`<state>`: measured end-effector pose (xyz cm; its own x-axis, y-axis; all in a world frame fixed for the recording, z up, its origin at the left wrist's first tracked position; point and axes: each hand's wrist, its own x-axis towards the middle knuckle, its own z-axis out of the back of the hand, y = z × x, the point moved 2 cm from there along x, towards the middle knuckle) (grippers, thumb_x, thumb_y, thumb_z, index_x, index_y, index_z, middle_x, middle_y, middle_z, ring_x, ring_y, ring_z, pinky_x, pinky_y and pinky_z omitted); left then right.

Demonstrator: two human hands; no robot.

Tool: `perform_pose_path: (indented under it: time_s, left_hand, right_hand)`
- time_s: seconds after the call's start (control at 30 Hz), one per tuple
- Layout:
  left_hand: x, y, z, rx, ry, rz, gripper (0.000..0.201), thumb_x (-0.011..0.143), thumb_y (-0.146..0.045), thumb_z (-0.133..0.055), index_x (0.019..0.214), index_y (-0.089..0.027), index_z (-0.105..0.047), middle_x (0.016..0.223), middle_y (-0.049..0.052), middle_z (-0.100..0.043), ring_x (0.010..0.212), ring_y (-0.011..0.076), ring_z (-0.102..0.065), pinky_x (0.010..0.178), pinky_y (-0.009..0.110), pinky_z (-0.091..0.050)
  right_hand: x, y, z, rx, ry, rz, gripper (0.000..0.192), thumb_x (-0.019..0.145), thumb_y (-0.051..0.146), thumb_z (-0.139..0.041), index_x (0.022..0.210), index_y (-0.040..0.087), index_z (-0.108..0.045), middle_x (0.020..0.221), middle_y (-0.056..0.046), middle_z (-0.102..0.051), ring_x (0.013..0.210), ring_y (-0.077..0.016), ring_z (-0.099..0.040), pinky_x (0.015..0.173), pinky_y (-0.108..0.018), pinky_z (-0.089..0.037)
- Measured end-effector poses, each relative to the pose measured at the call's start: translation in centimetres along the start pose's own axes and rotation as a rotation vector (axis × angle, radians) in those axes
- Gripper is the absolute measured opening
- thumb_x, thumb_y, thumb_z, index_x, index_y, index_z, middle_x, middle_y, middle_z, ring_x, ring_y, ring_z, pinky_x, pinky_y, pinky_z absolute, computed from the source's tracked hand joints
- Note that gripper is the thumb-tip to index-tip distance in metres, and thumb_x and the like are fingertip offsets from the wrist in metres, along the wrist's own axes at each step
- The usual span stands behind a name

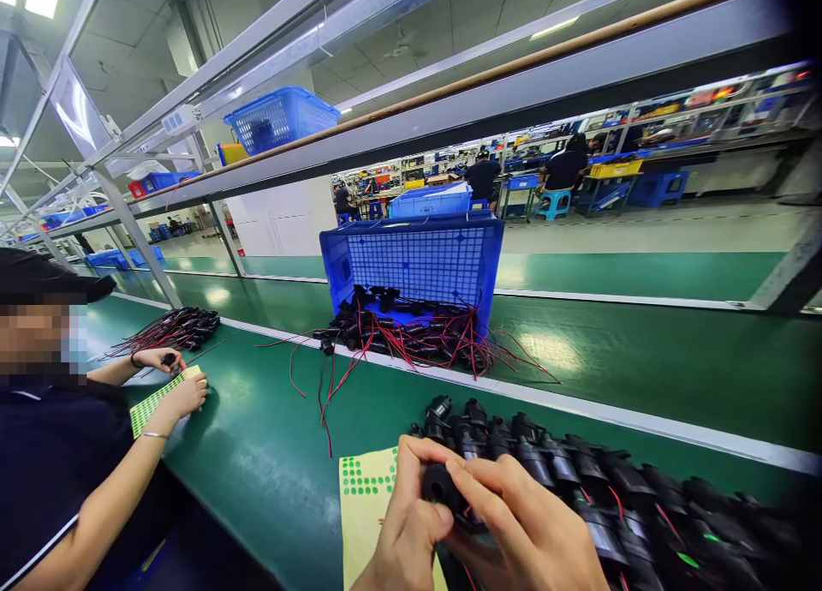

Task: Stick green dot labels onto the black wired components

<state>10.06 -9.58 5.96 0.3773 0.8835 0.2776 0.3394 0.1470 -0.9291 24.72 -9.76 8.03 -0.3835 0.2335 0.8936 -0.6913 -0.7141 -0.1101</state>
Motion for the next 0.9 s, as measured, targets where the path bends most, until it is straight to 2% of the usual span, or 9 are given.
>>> perform_pose_path:
  time_s: [0.1,0.3,0.53,0.67,0.8,0.9]
  left_hand:
    - [0.0,0.5,0.2,0.004,-0.001,-0.011,0.036,0.089,-0.037,-0.057,0.120,-0.020,-0.053,0.112,0.006,-0.052,0.108,0.0250,-0.047,0.098,0.040,-0.036]
    - [0.4,0.4,0.3,-0.091,0.045,-0.011,0.042,0.088,-0.043,-0.058,0.122,-0.018,-0.054,0.117,0.009,-0.058,0.115,0.0290,-0.049,0.102,0.045,-0.035]
    - [0.4,-0.6,0.1,-0.020,-0.021,0.020,0.037,0.085,-0.037,-0.055,0.116,-0.017,-0.054,0.113,0.009,-0.058,0.110,0.0283,-0.049,0.098,0.043,-0.035]
    - [0.5,-0.3,0.2,0.002,-0.062,0.010,0.031,0.085,-0.034,-0.054,0.111,-0.018,-0.056,0.106,0.006,-0.055,0.102,0.0245,-0.047,0.094,0.040,-0.036]
    - [0.8,0.5,0.3,-0.163,-0.030,0.026,0.033,0.083,-0.035,-0.058,0.110,-0.017,-0.057,0.099,0.004,-0.055,0.094,0.0207,-0.046,0.087,0.035,-0.036]
    - [1.0,0.6,0.2,-0.239,0.027,0.062,0.037,0.089,-0.040,-0.059,0.117,-0.017,-0.057,0.104,0.005,-0.057,0.099,0.0214,-0.050,0.090,0.035,-0.036]
  right_hand:
    - [0.2,-0.1,0.0,0.008,-0.018,-0.019,0.015,0.102,0.019,-0.052,0.111,0.016,-0.063,0.085,-0.009,-0.077,0.073,-0.0191,-0.075,0.072,-0.034,-0.065]
    - [1.6,-0.4,0.4,0.200,-0.006,-0.167,0.017,0.098,0.015,-0.054,0.113,0.017,-0.060,0.085,-0.007,-0.070,0.068,-0.0140,-0.070,0.058,-0.022,-0.059]
    - [1.5,-0.2,0.2,0.188,-0.004,-0.133,0.013,0.100,0.019,-0.054,0.111,0.015,-0.061,0.086,-0.008,-0.071,0.069,-0.0147,-0.070,0.059,-0.022,-0.060]
    - [1.2,-0.2,0.2,0.154,-0.022,-0.093,0.014,0.098,0.016,-0.056,0.111,0.017,-0.063,0.085,-0.008,-0.074,0.068,-0.0161,-0.071,0.058,-0.024,-0.060]
    - [1.3,-0.2,0.2,0.151,-0.024,-0.084,0.014,0.098,0.015,-0.057,0.109,0.018,-0.063,0.083,-0.007,-0.074,0.065,-0.0152,-0.070,0.056,-0.023,-0.059]
    - [1.6,-0.5,0.1,0.217,0.017,-0.187,0.015,0.096,0.016,-0.057,0.109,0.019,-0.062,0.085,-0.005,-0.071,0.068,-0.0146,-0.070,0.057,-0.022,-0.059]
